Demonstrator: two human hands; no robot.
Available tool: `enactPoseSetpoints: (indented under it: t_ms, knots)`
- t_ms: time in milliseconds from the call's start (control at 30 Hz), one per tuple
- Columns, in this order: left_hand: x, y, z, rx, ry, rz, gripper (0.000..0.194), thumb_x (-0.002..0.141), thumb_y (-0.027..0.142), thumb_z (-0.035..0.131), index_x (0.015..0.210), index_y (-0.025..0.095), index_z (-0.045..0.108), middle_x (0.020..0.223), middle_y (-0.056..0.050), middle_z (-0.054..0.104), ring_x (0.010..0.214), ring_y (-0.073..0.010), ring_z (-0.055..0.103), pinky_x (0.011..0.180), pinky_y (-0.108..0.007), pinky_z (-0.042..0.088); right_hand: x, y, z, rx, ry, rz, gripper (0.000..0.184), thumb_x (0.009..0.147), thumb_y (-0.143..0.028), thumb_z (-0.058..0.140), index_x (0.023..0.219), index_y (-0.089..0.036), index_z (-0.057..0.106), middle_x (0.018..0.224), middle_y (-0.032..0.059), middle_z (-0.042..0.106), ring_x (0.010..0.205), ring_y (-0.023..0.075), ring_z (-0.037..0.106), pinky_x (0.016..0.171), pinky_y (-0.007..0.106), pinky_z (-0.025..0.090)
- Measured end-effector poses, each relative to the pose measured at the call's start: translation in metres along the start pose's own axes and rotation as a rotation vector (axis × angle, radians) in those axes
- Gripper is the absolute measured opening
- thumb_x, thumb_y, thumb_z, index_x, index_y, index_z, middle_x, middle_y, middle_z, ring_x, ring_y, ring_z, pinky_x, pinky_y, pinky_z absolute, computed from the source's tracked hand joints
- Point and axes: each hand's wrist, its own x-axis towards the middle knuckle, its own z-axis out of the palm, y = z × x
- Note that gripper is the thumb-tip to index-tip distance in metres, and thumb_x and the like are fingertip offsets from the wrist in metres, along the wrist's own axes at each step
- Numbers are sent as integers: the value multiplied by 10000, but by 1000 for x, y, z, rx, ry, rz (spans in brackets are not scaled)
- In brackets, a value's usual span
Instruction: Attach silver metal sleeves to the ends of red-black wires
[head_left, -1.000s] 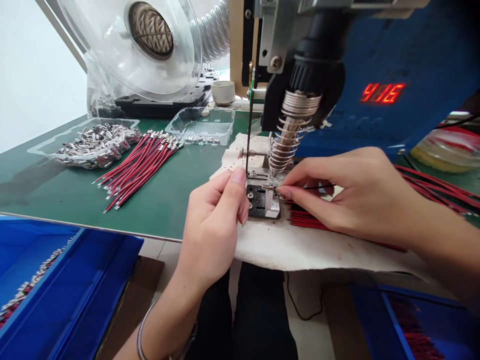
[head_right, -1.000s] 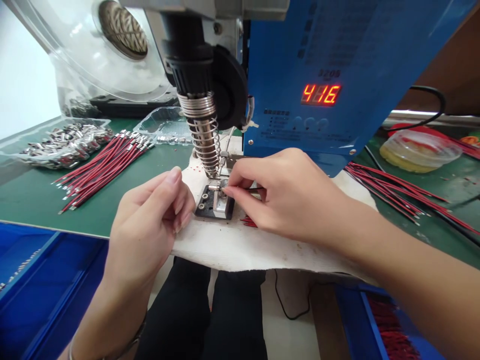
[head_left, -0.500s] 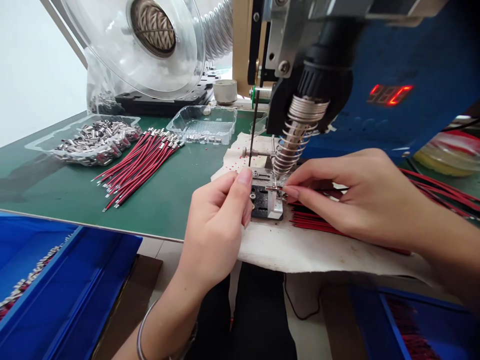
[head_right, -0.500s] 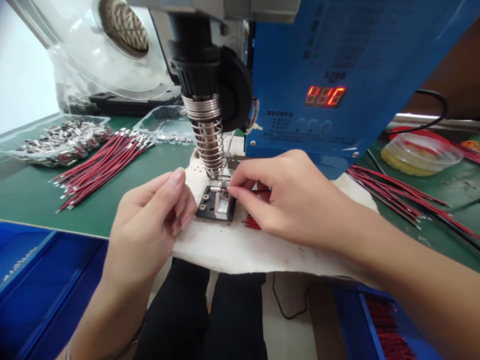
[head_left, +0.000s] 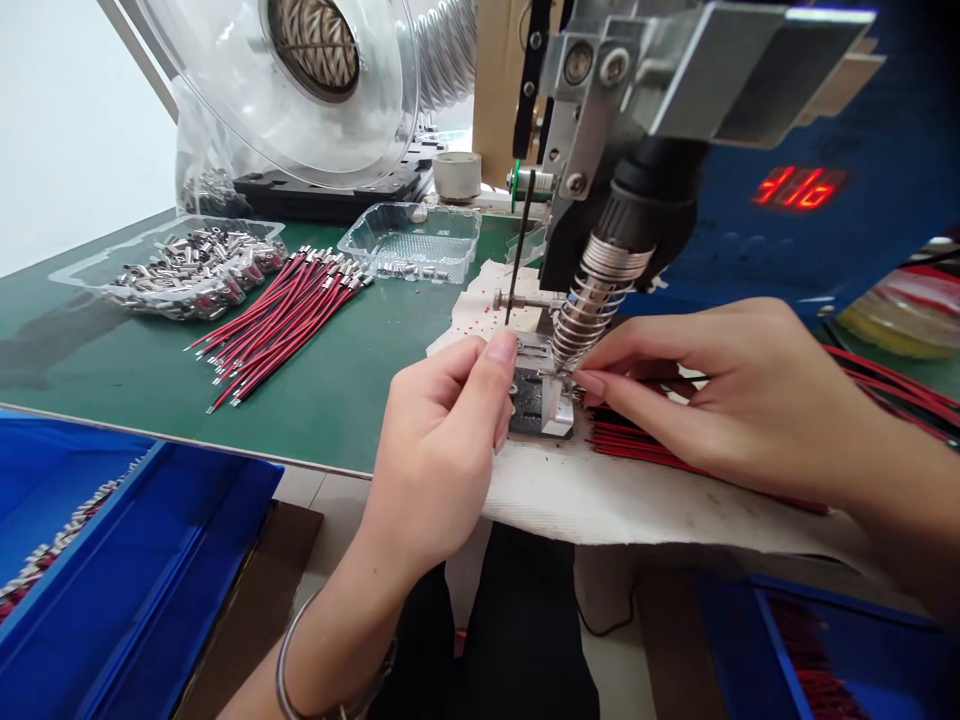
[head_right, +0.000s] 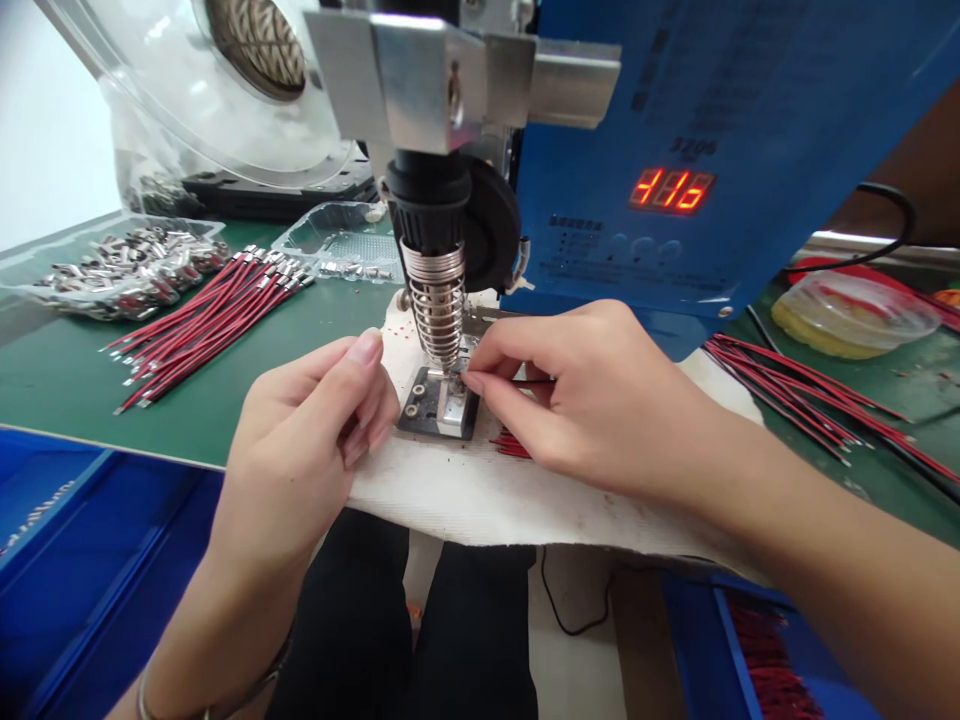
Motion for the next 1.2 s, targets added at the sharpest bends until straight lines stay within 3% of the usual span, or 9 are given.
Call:
enactPoseSetpoints:
  t_ms: [667,967,1200]
  knots:
    - [1,-1,2,-15,10,-5,556,1114,347,582,622,175,391,544,37,348,541,-84,316,498,-270,260,-1,0,3,-94,45,-95,114,968,-114,669,920,-148,766,710,-50,740,562,53,652,539,192,444]
    - [0,1,2,52,12,32,542,1112,299,567,610,182,400,553,36,390,540,-82,345,498,-274,288,-3,3,3,-148,34,-128,90,983,-141,673,938,-166,747,703,-40,722,557,87,631,542,238,429]
    - [-5,2,6,230,77,118,533,1100,284,589,585,186,492,557,39,413,545,-83,339,508,-298,284,-4,3,-2,-268,2,-201,102,1016,-191,636,941,-191,704,738,-9,718,602,138,630,567,291,409]
